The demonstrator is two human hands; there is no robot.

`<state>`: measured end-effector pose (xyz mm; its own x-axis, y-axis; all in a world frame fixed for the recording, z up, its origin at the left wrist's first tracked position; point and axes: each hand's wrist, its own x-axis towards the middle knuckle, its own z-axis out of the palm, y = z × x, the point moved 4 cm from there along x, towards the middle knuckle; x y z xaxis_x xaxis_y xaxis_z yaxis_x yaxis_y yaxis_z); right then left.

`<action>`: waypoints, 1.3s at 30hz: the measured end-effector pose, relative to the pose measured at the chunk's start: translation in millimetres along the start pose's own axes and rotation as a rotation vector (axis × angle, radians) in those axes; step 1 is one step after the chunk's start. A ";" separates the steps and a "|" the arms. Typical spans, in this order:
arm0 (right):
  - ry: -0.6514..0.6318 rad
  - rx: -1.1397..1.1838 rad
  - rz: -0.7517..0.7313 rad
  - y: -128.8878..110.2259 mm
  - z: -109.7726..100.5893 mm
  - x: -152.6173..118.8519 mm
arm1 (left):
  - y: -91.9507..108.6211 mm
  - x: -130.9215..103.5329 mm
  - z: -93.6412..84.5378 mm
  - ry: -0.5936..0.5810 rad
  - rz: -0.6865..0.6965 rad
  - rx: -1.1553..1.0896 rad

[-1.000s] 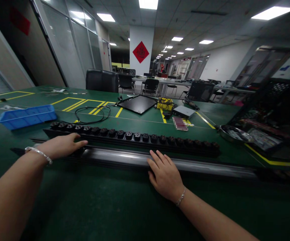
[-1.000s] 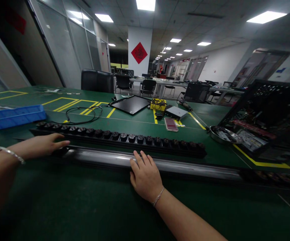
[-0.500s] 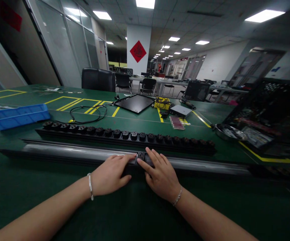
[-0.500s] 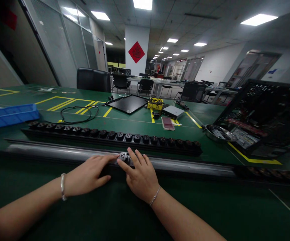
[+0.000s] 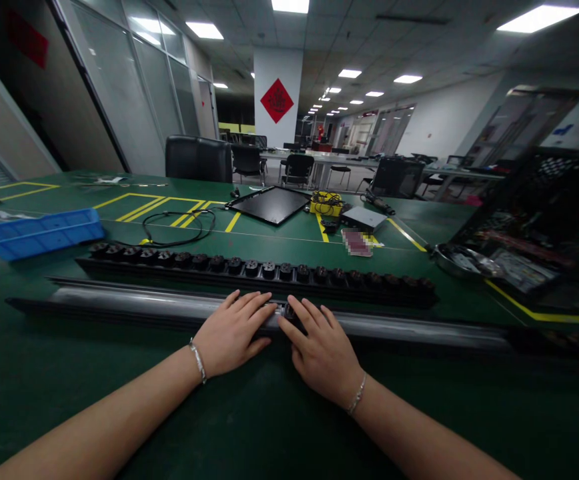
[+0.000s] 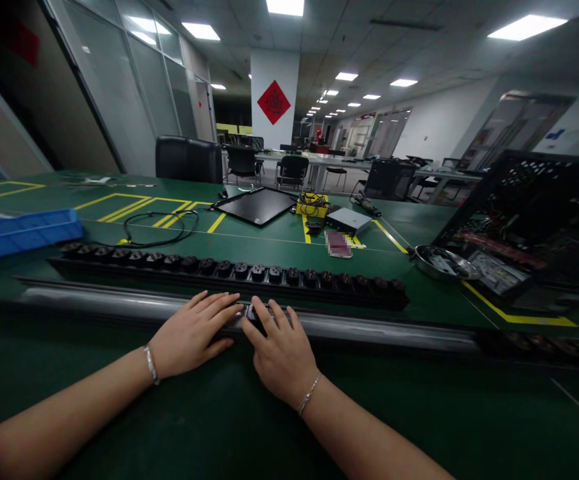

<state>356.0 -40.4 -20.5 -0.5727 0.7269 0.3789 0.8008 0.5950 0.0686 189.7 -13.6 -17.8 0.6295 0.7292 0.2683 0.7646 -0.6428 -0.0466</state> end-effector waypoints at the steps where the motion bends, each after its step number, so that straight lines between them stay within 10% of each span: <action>1: 0.008 0.008 0.003 0.0 -2.9 0.1 | -0.1 0.1 0.1 0.003 -0.003 -0.003; 8: 0.007 -0.095 0.092 17.2 -33.4 -6.6 | -0.7 1.3 -2.5 0.021 -0.020 -0.023; 17: -0.471 -0.481 0.445 73.7 -58.3 -32.4 | -0.3 1.2 -3.8 0.031 -0.020 -0.015; 29: -0.661 -0.169 1.134 216.0 -72.8 -83.9 | 0.2 1.2 -4.4 0.024 -0.012 -0.008; 39: -0.671 -0.098 1.453 260.9 -79.1 -113.6 | -0.6 0.9 -2.2 0.018 -0.020 -0.012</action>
<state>643.8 5.2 27.3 0.6994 0.6574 -0.2805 0.7017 -0.7062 0.0946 189.5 -13.0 -15.4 0.6113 0.7377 0.2865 0.7753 -0.6309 -0.0298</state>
